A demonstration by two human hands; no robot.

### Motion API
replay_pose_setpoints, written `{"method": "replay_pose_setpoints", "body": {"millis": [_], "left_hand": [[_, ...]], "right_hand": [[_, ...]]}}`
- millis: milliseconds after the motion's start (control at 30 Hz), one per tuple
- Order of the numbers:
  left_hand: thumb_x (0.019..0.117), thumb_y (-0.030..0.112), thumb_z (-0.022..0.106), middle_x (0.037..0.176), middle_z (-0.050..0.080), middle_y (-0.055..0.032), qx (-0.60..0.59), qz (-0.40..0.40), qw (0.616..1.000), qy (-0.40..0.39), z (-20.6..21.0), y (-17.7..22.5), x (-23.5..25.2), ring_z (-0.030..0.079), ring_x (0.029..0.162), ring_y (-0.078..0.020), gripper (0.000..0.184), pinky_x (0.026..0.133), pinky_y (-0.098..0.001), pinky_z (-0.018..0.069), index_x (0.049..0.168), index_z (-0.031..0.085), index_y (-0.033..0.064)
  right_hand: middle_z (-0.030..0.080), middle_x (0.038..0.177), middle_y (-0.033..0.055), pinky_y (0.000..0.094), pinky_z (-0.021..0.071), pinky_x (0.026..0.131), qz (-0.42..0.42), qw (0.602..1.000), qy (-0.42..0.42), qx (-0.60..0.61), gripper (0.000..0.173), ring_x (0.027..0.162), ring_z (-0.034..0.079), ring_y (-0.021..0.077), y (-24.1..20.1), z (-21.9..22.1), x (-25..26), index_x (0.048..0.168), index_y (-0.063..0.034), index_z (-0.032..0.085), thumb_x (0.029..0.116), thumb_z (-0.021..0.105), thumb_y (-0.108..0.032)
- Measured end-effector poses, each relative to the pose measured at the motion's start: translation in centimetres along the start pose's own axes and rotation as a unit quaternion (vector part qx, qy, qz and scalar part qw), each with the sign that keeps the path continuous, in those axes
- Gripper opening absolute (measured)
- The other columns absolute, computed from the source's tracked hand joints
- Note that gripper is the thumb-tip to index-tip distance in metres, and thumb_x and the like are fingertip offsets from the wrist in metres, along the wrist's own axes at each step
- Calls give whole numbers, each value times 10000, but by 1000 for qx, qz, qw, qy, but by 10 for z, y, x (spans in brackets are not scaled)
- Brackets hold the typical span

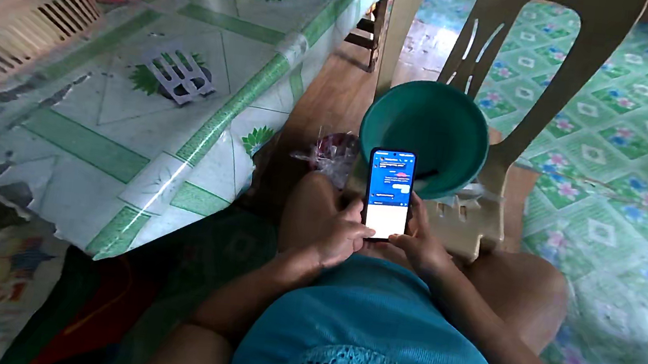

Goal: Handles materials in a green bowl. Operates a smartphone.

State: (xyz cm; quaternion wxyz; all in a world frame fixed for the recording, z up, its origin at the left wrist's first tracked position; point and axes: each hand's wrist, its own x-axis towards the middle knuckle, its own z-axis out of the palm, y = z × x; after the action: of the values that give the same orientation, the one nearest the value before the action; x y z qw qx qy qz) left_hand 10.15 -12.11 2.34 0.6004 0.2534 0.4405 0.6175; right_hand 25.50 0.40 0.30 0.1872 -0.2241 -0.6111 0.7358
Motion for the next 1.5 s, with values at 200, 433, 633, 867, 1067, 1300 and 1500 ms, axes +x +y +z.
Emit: {"method": "replay_pose_setpoints", "body": {"millis": [200,433,633,867,1067,1300,1500], "left_hand": [[986,-79,414,1365,569,-172,8,-4,1000,14,-1,-1,1,666,1144,-277,601,919,-455,604,1542,253,84],[1068,21,378,1356,586,-184,-17,-13,1000,16,0,0,2,675,1137,-303,483,917,-468,604,1535,273,86],[1077,31,360,1383,572,-175,-25,-26,999,21,0,1,2,668,1153,-298,508,910,-462,605,1565,241,104],[1016,-34,411,1400,545,-176,-23,-23,999,2,-1,0,2,666,1149,-297,602,897,-459,611,1567,203,94],[996,-45,432,1397,540,-192,-21,-29,999,-12,0,-2,3,670,1140,-312,625,887,-469,616,1559,188,77],[1089,161,335,1424,553,-172,5,-6,999,33,-1,-13,3,648,1190,-299,534,921,-469,598,1598,180,110],[1073,596,255,1201,694,-40,-55,7,998,-12,30,8,12,678,1095,-174,582,903,-430,587,1379,501,166]], "right_hand": [[573,1432,97,391,574,986,-18,999,-6,46,908,1201,650,195,4,-5,0,1604,-162,224,806,587,78],[606,1389,113,403,585,964,-27,998,-6,64,807,1159,671,215,3,-4,0,1594,-158,269,881,539,109],[609,1385,133,412,588,968,-36,998,-12,58,798,1159,676,228,6,-5,2,1599,-143,254,892,532,99],[678,1175,87,299,583,864,-27,997,71,15,463,999,682,121,-6,-4,1,1414,-35,496,953,531,-7],[695,1065,63,300,579,858,-51,993,106,-14,239,947,680,111,-5,-10,3,1231,-18,599,1005,531,-57],[641,1252,129,316,568,944,-87,995,34,22,455,1093,659,122,-3,-2,-1,1399,78,444,959,525,-6],[469,1515,274,451,434,1161,-75,986,69,-128,868,1378,521,316,-16,10,-11,1581,45,245,879,753,-12]]}}
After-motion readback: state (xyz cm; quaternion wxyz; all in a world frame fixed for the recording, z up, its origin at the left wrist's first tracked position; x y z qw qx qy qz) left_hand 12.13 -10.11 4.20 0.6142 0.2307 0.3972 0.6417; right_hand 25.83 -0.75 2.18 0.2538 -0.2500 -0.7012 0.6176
